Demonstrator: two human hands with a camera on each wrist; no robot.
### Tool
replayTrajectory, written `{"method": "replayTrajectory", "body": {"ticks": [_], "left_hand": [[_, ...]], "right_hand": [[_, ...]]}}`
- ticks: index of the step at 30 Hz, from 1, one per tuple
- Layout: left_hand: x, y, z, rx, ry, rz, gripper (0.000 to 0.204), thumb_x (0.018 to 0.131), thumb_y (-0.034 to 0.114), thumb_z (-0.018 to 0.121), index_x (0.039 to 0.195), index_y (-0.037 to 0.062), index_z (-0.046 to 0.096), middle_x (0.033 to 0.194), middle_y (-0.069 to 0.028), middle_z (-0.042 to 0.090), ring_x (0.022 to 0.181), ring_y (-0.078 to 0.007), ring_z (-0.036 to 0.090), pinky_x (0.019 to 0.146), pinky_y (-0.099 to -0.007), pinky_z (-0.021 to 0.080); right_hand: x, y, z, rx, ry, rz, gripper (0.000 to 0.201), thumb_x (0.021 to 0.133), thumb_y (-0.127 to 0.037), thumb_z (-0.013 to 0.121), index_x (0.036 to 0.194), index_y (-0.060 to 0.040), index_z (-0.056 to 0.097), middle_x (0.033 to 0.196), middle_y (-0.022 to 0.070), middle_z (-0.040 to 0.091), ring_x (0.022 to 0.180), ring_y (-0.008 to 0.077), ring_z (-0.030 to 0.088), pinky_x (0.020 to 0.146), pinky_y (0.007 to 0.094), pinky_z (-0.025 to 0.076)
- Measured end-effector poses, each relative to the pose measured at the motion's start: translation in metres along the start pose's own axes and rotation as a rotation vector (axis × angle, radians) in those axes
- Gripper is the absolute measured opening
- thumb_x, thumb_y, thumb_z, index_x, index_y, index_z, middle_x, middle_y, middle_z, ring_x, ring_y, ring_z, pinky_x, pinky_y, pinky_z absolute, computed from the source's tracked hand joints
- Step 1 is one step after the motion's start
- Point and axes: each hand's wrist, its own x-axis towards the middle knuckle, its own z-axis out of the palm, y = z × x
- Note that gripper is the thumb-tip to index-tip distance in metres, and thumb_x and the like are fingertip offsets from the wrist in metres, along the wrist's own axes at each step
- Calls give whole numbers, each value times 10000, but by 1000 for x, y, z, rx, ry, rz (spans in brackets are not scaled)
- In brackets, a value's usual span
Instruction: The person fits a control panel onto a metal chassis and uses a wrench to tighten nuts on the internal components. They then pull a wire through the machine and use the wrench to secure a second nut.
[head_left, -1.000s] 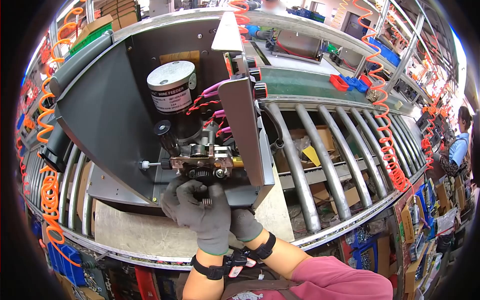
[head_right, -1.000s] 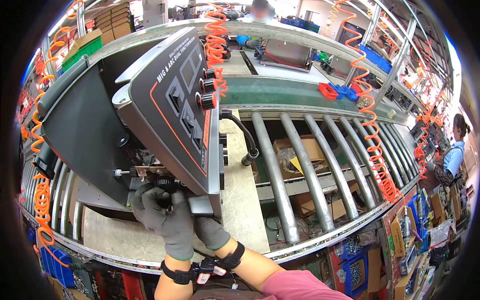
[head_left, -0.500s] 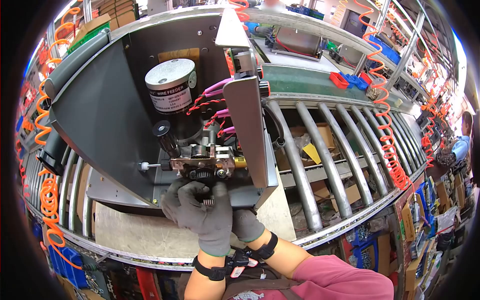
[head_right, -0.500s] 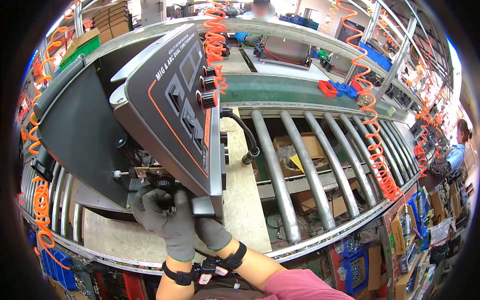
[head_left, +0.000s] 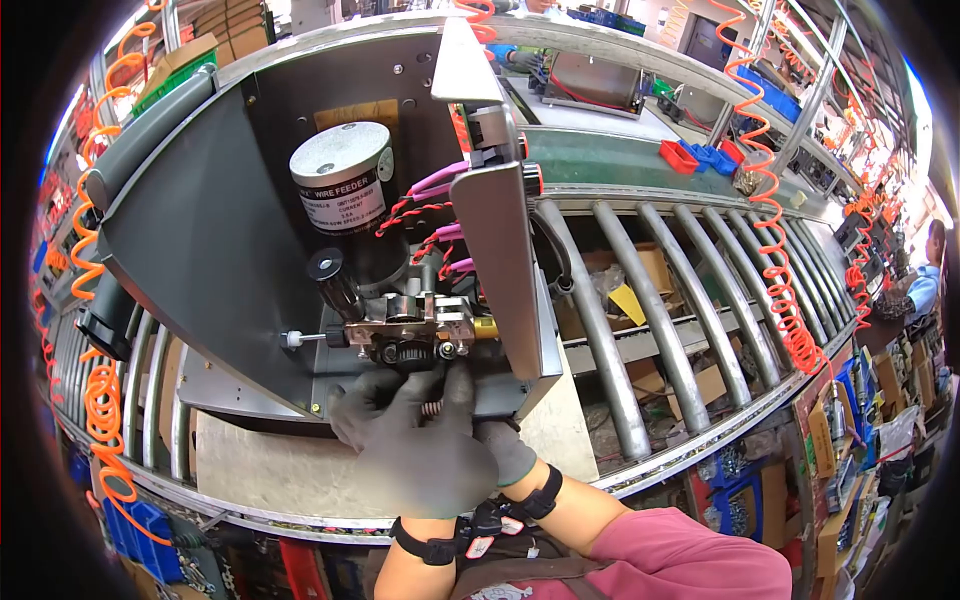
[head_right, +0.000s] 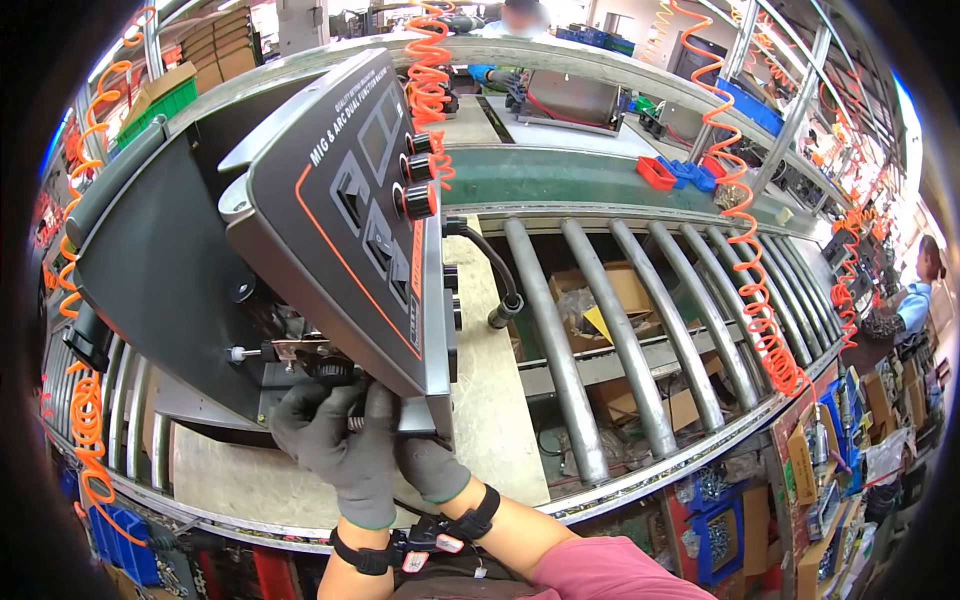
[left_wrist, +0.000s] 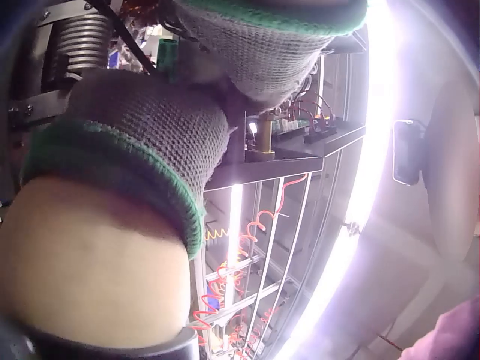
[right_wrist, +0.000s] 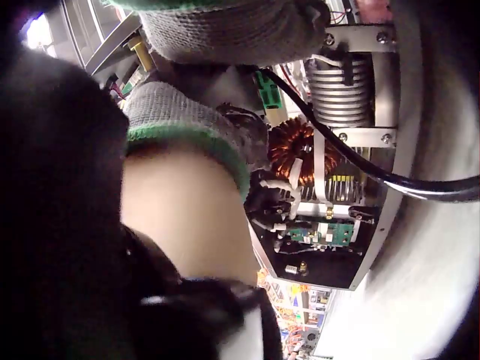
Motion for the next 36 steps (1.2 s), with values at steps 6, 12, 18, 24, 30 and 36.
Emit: {"method": "replayTrajectory", "body": {"ticks": [6,12,18,24,30,36], "left_hand": [[2,6,-5,202,-221,-122,267,668,395,717,757,143,732,879,-39,517,919,-259,436,1004,-493,270],[7,6,-10,229,-249,9,239,713,308,699,845,112,737,878,-86,560,934,-264,454,857,-392,333],[4,1,-13,145,-310,-7,268,741,335,671,878,110,716,931,-87,539,938,-270,443,861,-399,327],[8,-5,-21,133,-395,124,286,729,377,700,887,139,703,933,-83,501,934,-276,413,856,-421,310],[17,-6,-27,148,-519,154,290,737,367,707,928,149,690,941,-77,495,958,-287,395,851,-443,298],[14,-13,-27,203,-568,186,342,761,503,655,912,197,679,919,-39,441,957,-280,412,859,-461,321]], "right_hand": [[-9,35,39,-1053,352,-343,500,996,-324,402,1418,-81,289,1395,60,374,1267,149,372,1093,305,275],[-10,10,13,-1070,93,-301,470,1013,-310,376,1428,-111,278,1399,69,365,1262,139,377,1062,313,329],[-14,28,31,-1198,194,-361,455,1007,-310,395,1402,-99,313,1377,80,386,1254,145,384,1064,315,330],[-14,29,33,-1017,337,-304,462,993,-301,430,1387,-86,323,1359,87,396,1238,155,399,1068,320,334],[-21,12,15,-802,293,-185,471,979,-289,465,1378,-80,330,1344,89,405,1225,162,412,1067,324,341],[-28,2,-9,-597,255,-179,449,944,-182,498,1353,-51,370,1311,126,446,1221,205,431,1065,346,344]]}}
